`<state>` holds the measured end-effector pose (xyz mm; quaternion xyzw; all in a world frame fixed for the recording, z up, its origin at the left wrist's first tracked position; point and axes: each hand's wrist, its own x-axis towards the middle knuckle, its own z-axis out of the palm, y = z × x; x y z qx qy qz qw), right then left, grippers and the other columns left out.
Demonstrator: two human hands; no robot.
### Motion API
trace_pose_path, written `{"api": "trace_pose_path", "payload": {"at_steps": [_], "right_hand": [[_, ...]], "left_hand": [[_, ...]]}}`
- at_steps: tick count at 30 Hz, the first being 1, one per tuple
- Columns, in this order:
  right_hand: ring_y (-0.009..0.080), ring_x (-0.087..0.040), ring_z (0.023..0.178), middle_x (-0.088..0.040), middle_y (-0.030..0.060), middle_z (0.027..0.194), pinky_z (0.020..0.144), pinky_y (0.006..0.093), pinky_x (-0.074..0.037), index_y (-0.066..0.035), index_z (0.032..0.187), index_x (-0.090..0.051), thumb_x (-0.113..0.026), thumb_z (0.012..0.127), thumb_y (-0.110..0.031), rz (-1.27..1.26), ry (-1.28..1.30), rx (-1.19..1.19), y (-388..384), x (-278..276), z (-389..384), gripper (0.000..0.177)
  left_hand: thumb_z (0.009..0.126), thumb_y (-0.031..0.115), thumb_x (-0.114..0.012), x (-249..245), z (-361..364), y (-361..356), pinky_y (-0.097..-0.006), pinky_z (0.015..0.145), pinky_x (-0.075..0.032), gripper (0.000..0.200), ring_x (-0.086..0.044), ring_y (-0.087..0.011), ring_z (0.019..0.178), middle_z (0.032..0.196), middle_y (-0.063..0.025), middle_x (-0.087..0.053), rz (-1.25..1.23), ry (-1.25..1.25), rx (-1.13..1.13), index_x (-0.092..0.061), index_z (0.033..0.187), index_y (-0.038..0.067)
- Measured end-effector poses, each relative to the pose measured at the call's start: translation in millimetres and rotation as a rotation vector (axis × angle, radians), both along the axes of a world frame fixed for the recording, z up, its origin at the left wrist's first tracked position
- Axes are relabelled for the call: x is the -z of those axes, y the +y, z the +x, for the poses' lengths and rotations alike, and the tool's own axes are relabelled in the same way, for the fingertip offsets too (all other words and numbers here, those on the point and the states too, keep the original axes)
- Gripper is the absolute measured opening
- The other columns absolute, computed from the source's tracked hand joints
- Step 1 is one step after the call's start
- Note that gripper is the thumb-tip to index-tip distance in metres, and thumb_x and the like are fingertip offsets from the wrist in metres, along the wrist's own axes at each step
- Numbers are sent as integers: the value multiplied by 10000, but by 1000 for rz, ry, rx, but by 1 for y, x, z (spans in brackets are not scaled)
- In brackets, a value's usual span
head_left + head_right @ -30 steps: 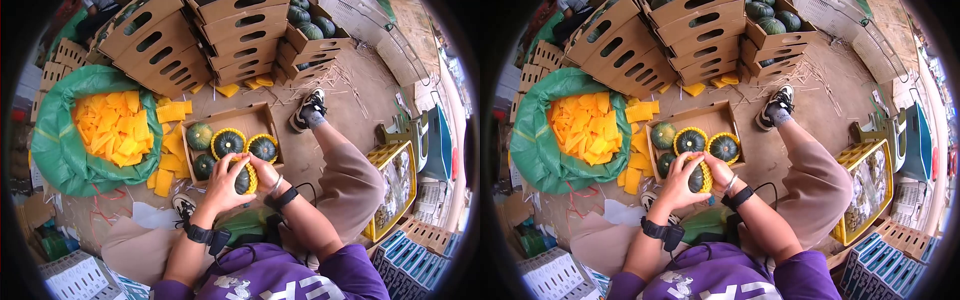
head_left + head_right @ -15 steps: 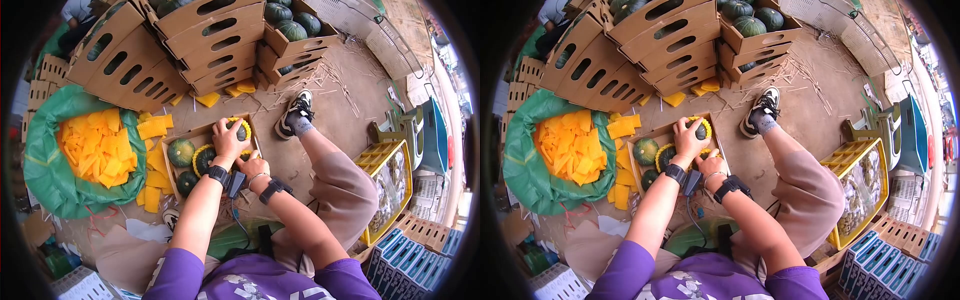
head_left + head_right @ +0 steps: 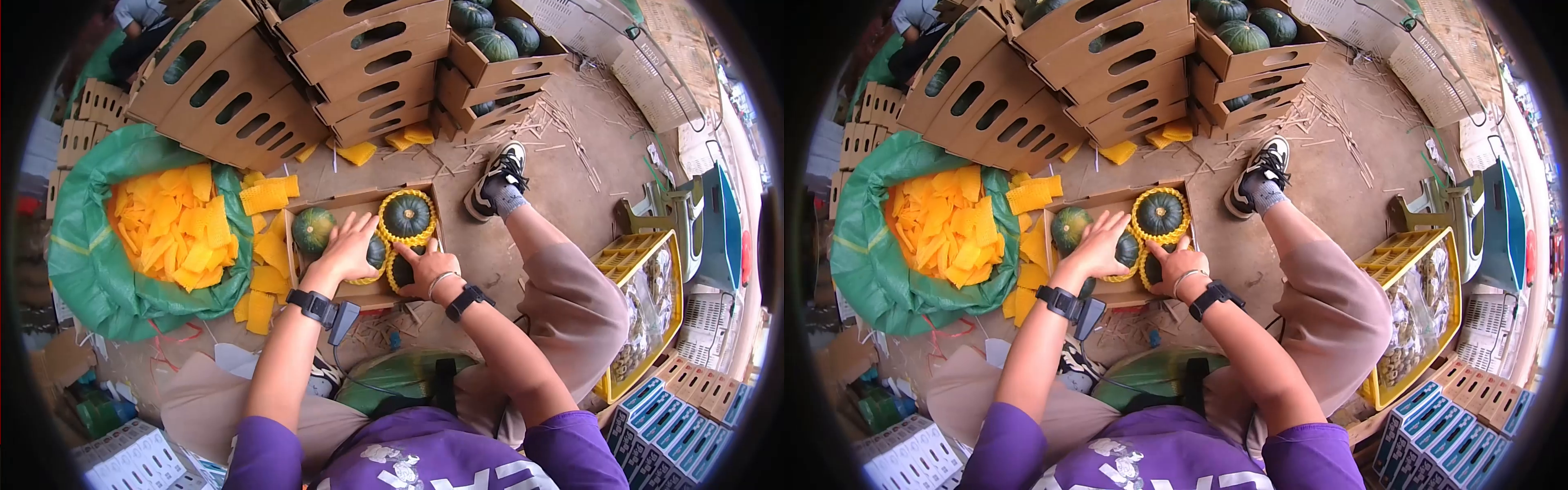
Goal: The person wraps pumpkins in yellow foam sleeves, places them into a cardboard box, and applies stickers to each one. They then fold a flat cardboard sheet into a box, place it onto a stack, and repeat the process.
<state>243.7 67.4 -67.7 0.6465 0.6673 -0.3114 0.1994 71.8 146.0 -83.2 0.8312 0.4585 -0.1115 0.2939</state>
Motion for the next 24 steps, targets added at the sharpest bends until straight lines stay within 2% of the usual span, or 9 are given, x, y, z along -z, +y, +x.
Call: {"api": "trace_pose_path", "payload": {"at_steps": [7,12,15,18,19,20,22,23,24], "right_hand": [[279,-602,992,-557,222,1131,806,347,-496,-235,1380,-336,-691,675,-550,90,-45,107,0,-8,-9,851],[279,-564,1056,-628,124,1068,844,350,-472,-201,1368,-369,-665,679,-582,119,-92,76,5,-7,-20,841],[294,-579,1027,-605,175,1090,820,370,-480,-263,1415,-303,-689,636,-609,141,-84,95,2,-3,-20,936],[355,-588,998,-431,251,1263,814,418,-490,-312,1405,-307,-710,679,-528,289,-62,155,-19,-13,-26,858],[372,-590,984,-416,238,1286,810,424,-494,-277,1405,-313,-720,693,-463,522,36,168,-26,5,-15,841],[389,-591,971,-400,224,1308,806,430,-498,-242,1404,-319,-731,707,-399,751,136,186,-29,26,3,825],[382,-613,901,-498,202,1233,794,415,-508,-126,1364,-376,-728,731,-281,967,168,390,-23,47,28,741],[383,-618,853,-561,216,1100,779,416,-507,-80,1277,-460,-705,751,-271,716,362,544,-26,83,53,611],[384,-624,804,-624,230,967,764,417,-506,-33,1190,-543,-683,771,-261,465,547,677,-21,114,73,496]], "left_hand": [[537,343,-825,27,10,-29,-515,1033,-258,1057,-335,-317,1270,1369,-108,-381,274,91,-100,-274,1418,147],[514,303,-802,35,-2,-37,-461,990,-269,911,-344,-306,1230,1279,-103,-420,373,-186,-274,-412,1314,113],[530,317,-801,21,-3,-34,-506,994,-242,892,-281,-330,1281,1342,-131,-357,257,-94,-208,-413,1315,144],[568,344,-786,20,-13,-38,-551,1025,-209,913,-202,-348,1340,1409,-171,-274,157,-122,-163,-374,1361,156],[618,348,-763,9,-23,-33,-565,1035,-212,890,-195,-361,1345,1429,-180,-231,111,-310,-214,-349,1384,162],[674,277,-737,17,-37,-25,-510,1021,-290,754,-295,-355,1305,1397,-184,-288,333,-595,-321,-416,1340,135],[755,38,-618,9,-91,16,-356,843,-469,427,-582,-282,999,1175,-153,-537,446,-948,-790,-545,1175,54],[748,6,-573,11,-122,39,-349,810,-483,364,-604,-286,934,1033,-145,-595,392,-771,-1080,-568,1112,21],[733,-5,-554,45,-160,69,-359,831,-480,382,-605,-291,942,1037,-156,-610,553,-508,-1024,-571,1114,3]]}}
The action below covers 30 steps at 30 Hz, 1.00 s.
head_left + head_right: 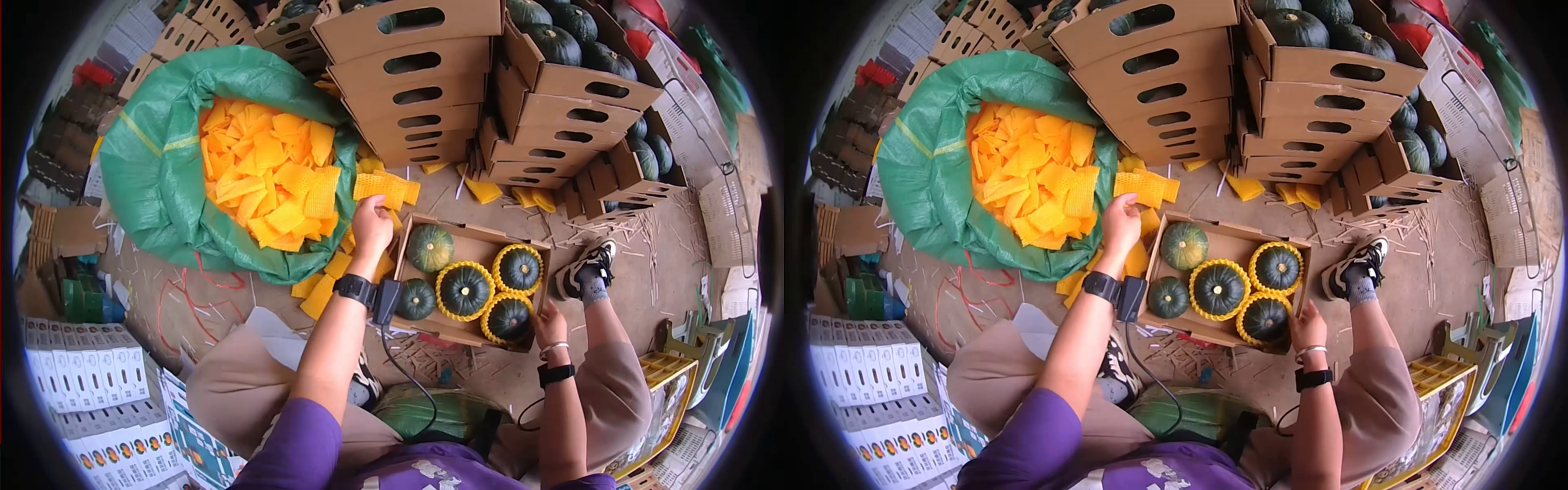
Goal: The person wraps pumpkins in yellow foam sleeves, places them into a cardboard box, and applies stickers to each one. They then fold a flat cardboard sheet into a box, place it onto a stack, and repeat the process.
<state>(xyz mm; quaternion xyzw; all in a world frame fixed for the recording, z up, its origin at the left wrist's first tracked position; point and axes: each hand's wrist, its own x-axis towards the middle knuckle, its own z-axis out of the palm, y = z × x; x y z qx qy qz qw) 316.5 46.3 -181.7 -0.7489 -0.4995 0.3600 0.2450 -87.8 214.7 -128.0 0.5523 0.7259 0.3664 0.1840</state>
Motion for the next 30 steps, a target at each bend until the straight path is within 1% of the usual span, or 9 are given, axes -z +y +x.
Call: {"api": "trace_pose_path", "payload": {"at_steps": [2,4,9,12,14,18,22,26,30], "right_hand": [[417,-592,722,-581,257,709,635,469,-466,-4,749,-625,-546,854,-177,20,-428,-98,17,-41,-29,218],[425,-581,706,-580,254,712,616,482,-454,-8,725,-591,-534,854,-154,73,-409,-19,28,-43,-37,203],[426,-576,703,-580,248,708,614,484,-454,-11,729,-583,-551,843,-181,-5,-381,-68,46,-51,-39,207],[413,-586,835,-624,225,864,737,460,-470,-28,916,-605,-580,820,-181,-233,-433,-160,49,-78,-47,182],[394,-536,1006,-587,201,1081,883,461,-425,-44,1118,-556,-612,792,-142,320,-726,-211,46,-91,-66,345],[370,-504,1094,-478,223,1267,936,468,-405,-95,1356,-394,-677,774,-118,340,-146,-381,38,-140,-116,648],[190,-579,1017,-502,205,1259,869,293,-476,-159,1465,-141,-669,782,41,-91,1222,-173,6,-188,-141,886],[84,-564,847,-617,25,972,767,241,-469,-11,1056,-595,-682,786,14,-370,1050,-615,-37,-187,-129,285],[107,-575,821,-631,37,925,769,251,-466,16,1001,-597,-639,842,-47,-153,946,-552,-60,-167,-137,175]], "left_hand": [[734,-38,-520,14,-27,38,-360,895,-454,379,-575,-295,1023,1127,-153,-594,-85,167,128,-577,1108,-11],[735,-38,-525,27,-30,73,-366,933,-428,377,-544,-292,1077,1169,-143,-576,40,313,248,-595,1102,14],[690,-12,-624,81,-47,92,-409,1015,-352,467,-466,-308,1166,1205,-92,-545,-342,801,632,-622,1132,141],[727,85,-642,38,-52,49,-426,915,-417,361,-532,-295,1073,1101,-111,-573,-268,695,381,-633,1085,130],[714,80,-680,6,-65,21,-433,811,-462,436,-570,-329,978,1043,-135,-573,-123,389,165,-587,1139,111],[800,85,-648,-100,-19,-67,-394,773,-489,483,-603,-378,923,997,-188,-632,-100,-288,114,-459,1244,115],[881,104,-565,-160,53,-159,-350,814,-468,324,-612,-307,959,1018,-172,-609,-435,-256,727,-474,1187,47],[893,137,-555,-159,78,-226,-354,799,-472,231,-615,-301,956,1015,-181,-611,-246,-436,645,-531,1092,22],[881,202,-609,-143,68,-231,-314,780,-481,300,-624,-212,901,1001,-118,-639,-460,-339,704,-532,1097,7]]}}
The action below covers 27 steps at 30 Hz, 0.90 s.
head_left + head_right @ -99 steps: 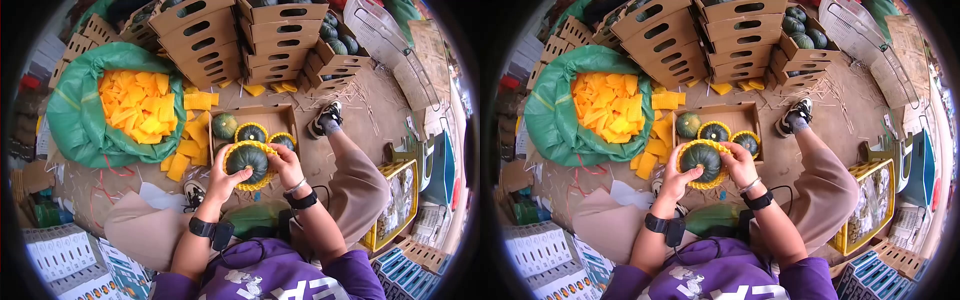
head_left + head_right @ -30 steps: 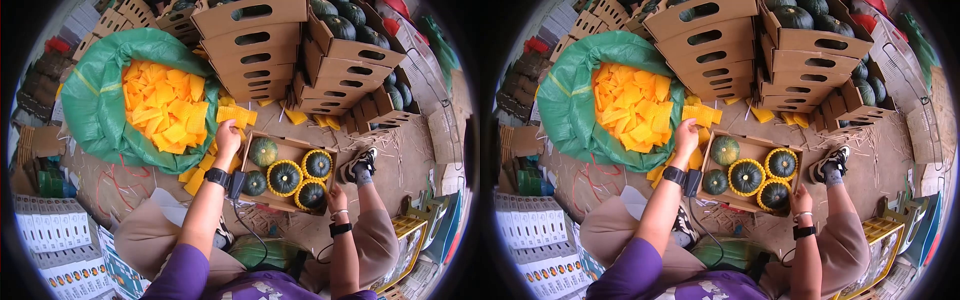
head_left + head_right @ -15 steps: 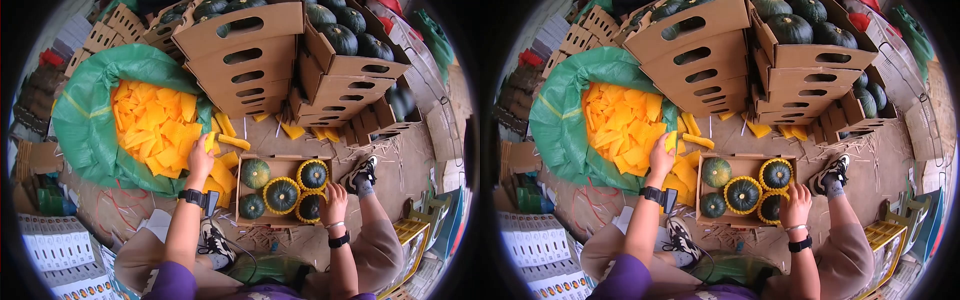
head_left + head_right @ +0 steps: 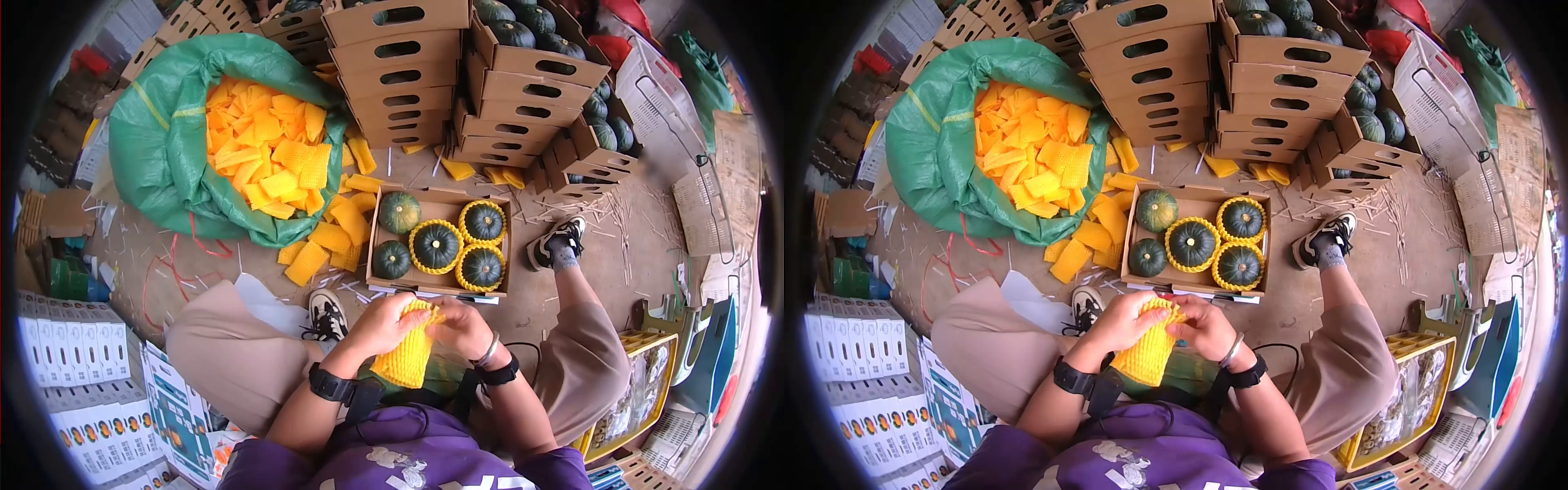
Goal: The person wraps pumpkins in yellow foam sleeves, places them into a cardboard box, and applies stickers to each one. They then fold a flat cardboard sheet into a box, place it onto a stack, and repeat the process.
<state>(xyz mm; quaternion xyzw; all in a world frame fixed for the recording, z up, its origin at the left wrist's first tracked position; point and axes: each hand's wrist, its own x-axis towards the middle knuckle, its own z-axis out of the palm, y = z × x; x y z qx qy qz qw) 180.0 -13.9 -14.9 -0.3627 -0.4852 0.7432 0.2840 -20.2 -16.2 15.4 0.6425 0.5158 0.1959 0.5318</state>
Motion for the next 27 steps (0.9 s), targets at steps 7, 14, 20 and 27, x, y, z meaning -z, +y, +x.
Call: {"api": "trace_pose_path", "payload": {"at_steps": [7,14,20,27], "right_hand": [[213,-614,682,-621,100,826,638,288,-498,-35,868,-570,-658,738,20,226,-264,277,16,-7,0,167],[346,-611,666,-627,165,818,621,430,-499,-62,911,-616,-633,705,-132,822,-748,-28,84,49,-52,219],[383,-446,1052,-425,188,1174,858,459,-422,-178,1207,-489,-748,653,-236,728,-1458,296,175,119,-153,614],[209,-616,937,-633,148,1048,841,300,-488,-21,1235,-522,-550,791,-179,-121,166,333,161,73,-107,472]], "left_hand": [[712,27,-733,43,-2,12,-246,677,-467,252,-561,-103,715,767,-27,-601,135,-109,-548,-585,914,1],[815,130,-693,66,-24,30,-282,864,-459,390,-576,-119,981,1072,-63,-616,-380,-802,-456,-542,1141,-24],[788,-13,-536,87,-44,55,-321,795,-487,280,-628,-232,951,1009,-191,-636,27,515,-683,-507,1063,-51],[777,31,-645,66,-66,68,-293,886,-437,488,-549,-194,1038,1172,-85,-542,-136,-686,-904,-444,1221,12]]}}
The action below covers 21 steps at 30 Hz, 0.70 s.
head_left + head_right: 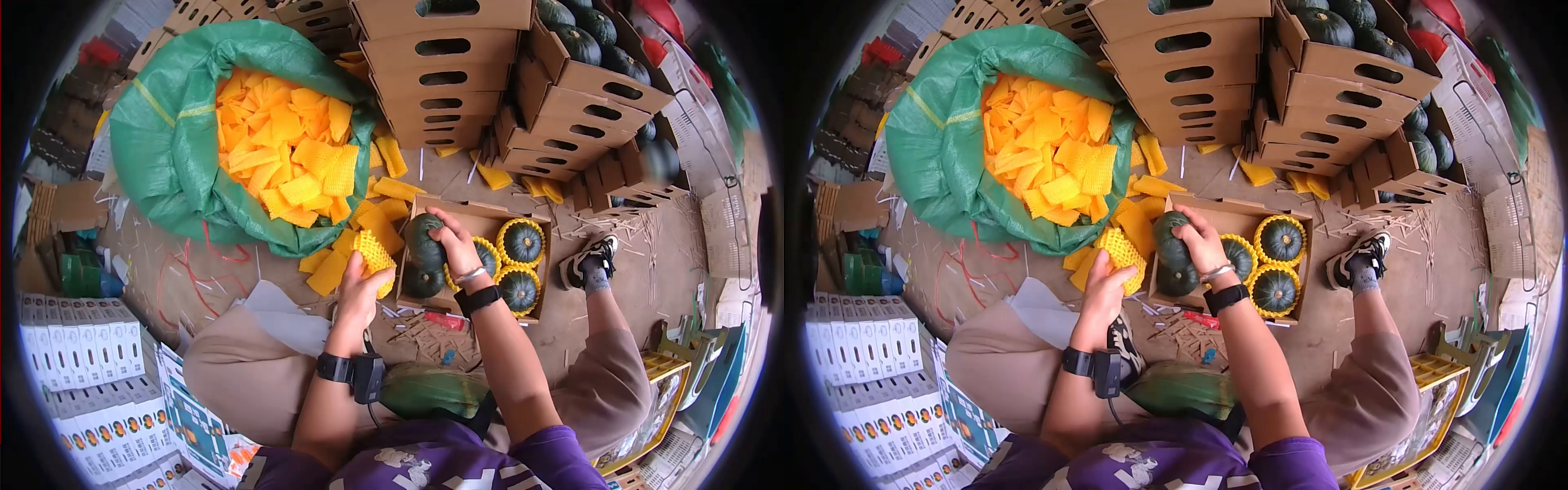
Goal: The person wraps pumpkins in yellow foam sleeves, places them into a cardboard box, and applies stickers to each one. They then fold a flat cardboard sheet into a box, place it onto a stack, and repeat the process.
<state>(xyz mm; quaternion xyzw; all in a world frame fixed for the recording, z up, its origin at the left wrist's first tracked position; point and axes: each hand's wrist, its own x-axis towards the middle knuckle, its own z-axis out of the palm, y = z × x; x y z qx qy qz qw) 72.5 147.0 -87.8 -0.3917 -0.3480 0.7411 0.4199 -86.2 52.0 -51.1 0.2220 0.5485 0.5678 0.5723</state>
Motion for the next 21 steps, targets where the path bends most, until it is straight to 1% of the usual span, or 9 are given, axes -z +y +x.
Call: {"api": "trace_pose_path", "payload": {"at_steps": [1,5,9,11,13,15,17,19,21], "right_hand": [[177,-608,918,-641,116,1035,834,279,-481,56,1198,-532,-429,862,-133,-217,344,0,-14,-14,4,399],[237,-634,893,-652,196,979,796,300,-487,21,1099,-605,-480,898,-209,312,-447,235,-73,-49,16,330],[284,-648,814,-656,177,831,753,328,-496,26,1047,-594,-684,793,-297,804,-845,149,-106,-100,20,421],[217,-637,810,-666,134,836,742,298,-488,24,1009,-621,-646,840,-263,425,-602,209,-115,-94,25,334],[141,-620,723,-669,61,822,651,253,-490,27,939,-647,-514,939,-212,363,-389,267,-119,-72,35,274],[153,-627,748,-662,68,791,676,261,-508,10,943,-628,-480,950,-213,-63,74,248,-122,-52,58,267],[218,-627,890,-645,121,990,828,345,-512,-20,1113,-539,-445,965,-270,-397,475,77,-127,-37,62,306],[249,-604,950,-603,162,1050,900,355,-459,0,1159,-519,-538,924,-214,475,-81,-133,-144,-16,39,318],[207,-614,889,-621,130,994,822,323,-488,-30,1096,-546,-535,929,-176,654,-264,-59,-140,-12,37,222]], "left_hand": [[787,92,-701,-5,5,-1,-294,917,-421,553,-522,-197,1083,1222,-88,-510,40,-170,106,-416,1255,13],[733,212,-786,-27,22,-25,-335,993,-368,771,-469,-200,1158,1262,-96,-477,149,-102,188,-348,1335,13],[618,219,-851,-51,36,-45,-351,983,-400,866,-499,-243,1163,1254,-145,-502,293,755,368,-379,1317,25],[632,197,-840,-54,44,-58,-340,974,-407,825,-516,-225,1137,1231,-121,-525,234,540,384,-394,1303,20],[632,187,-841,-57,48,-65,-336,971,-407,816,-519,-208,1129,1225,-106,-531,295,370,404,-399,1296,15],[653,151,-823,-67,44,-72,-326,965,-408,775,-528,-170,1102,1211,-70,-541,314,-25,457,-405,1290,9],[683,140,-797,-74,51,-75,-329,963,-414,740,-540,-180,1086,1198,-72,-549,287,-373,472,-403,1296,13],[696,140,-786,-65,54,-79,-332,964,-414,726,-539,-185,1089,1195,-75,-549,213,-529,503,-401,1299,12],[709,141,-775,-62,52,-82,-334,966,-413,713,-537,-190,1092,1192,-78,-550,117,-684,529,-399,1301,11]]}}
